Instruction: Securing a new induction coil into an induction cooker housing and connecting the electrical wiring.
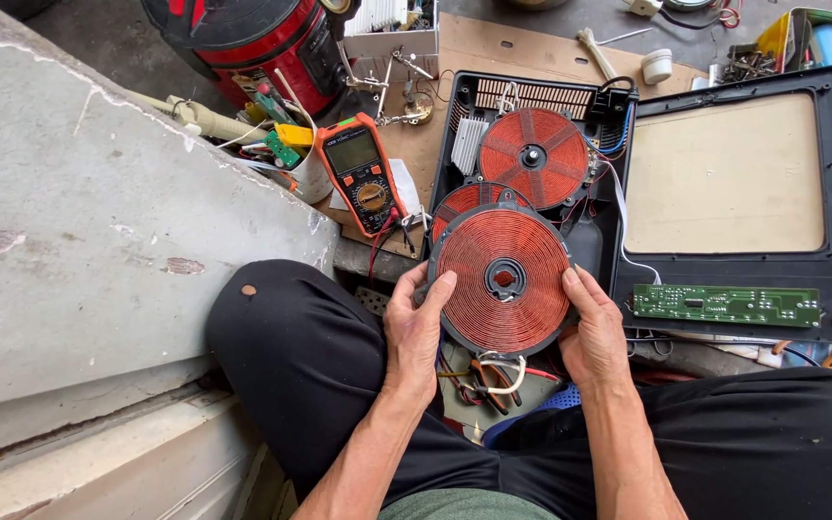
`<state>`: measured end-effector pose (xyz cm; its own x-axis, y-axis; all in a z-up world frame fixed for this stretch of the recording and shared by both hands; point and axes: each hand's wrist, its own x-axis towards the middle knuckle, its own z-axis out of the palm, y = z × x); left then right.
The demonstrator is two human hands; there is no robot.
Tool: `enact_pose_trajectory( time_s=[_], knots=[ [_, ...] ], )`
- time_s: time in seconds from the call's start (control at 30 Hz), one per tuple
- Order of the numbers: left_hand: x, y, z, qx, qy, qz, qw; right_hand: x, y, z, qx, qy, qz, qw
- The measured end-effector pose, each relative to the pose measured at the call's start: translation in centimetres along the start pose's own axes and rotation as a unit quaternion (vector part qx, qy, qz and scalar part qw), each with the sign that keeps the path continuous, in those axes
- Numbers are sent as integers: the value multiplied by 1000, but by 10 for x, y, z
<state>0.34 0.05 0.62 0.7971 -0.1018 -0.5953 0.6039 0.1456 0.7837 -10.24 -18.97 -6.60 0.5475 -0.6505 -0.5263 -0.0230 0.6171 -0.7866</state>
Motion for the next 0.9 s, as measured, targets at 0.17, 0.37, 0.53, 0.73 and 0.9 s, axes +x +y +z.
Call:
enact_pose_trajectory(
  time_s=[0.17, 0.37, 0.53, 0.73, 0.9],
  knots=[
    [10, 1, -3, -15, -9, -8, 1000, -4, -2, 5, -8, 15, 12, 1000],
    [9, -6, -1, -9, -31, -48, 998, 6, 9, -11, -14, 28, 20, 999],
    [1, 1, 4, 53, -7, -23, 998, 1, 2, -1, -29, 41, 20, 999],
    [4, -9, 3, 114, -8, -7, 993, 7, 7, -6, -48, 53, 15, 997],
    [3, -10, 2, 124, -46, 4, 991, 11, 11, -11, -45, 70, 20, 996]
  ],
)
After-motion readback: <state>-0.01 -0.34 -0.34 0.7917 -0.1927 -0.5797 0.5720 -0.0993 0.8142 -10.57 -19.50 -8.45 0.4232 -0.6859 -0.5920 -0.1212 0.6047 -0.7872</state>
